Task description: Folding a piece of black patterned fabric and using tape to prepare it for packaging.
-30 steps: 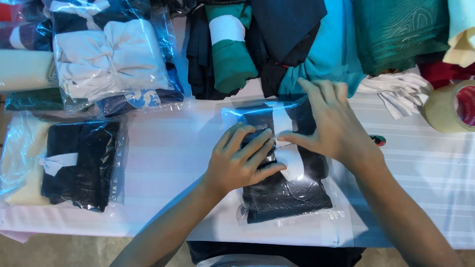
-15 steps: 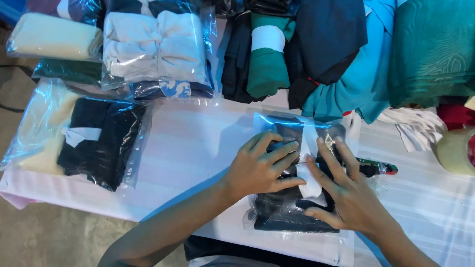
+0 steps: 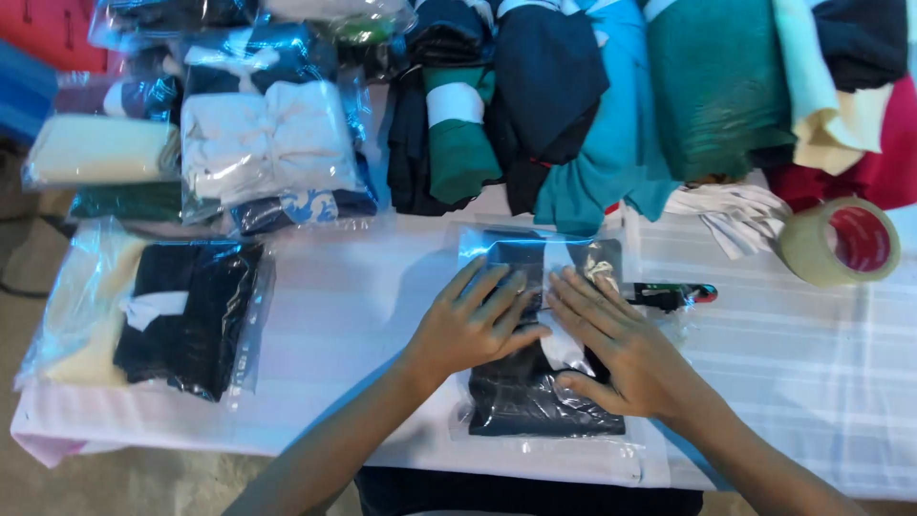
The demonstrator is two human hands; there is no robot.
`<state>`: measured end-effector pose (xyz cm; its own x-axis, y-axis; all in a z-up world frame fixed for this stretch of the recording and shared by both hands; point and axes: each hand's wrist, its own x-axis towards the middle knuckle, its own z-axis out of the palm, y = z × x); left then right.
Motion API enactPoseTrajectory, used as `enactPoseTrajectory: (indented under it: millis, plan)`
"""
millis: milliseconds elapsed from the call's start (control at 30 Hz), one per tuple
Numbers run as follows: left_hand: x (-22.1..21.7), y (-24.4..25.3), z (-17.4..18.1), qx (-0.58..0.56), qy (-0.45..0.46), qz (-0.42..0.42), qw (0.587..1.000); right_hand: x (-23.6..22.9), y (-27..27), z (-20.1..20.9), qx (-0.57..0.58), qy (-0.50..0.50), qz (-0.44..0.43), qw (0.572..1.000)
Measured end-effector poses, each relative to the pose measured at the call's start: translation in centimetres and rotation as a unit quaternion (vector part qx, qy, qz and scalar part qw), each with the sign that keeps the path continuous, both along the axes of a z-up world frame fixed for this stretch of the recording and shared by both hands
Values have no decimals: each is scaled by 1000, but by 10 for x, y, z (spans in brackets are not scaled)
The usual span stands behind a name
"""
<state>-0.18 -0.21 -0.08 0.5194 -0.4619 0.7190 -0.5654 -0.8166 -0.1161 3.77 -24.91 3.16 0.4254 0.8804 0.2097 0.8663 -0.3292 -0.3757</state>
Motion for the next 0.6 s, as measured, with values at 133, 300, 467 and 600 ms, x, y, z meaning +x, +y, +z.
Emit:
enactPoseTrajectory:
  millis: [133,300,467,600]
  plan:
    - [-49,-14,49,-43,63,87,993,-40,-17,23,120,-30,-194,973]
    - [-96,-59,46,-218,515,216,800,-67,-17,15,-27,324,-487,811]
    - [-108,-76,38,-90,535,197,817,-82,18,61,46,324,-470,820]
    - [-104,-64,21,-95,469,244,844,-85,26,77,150,310,-418,841]
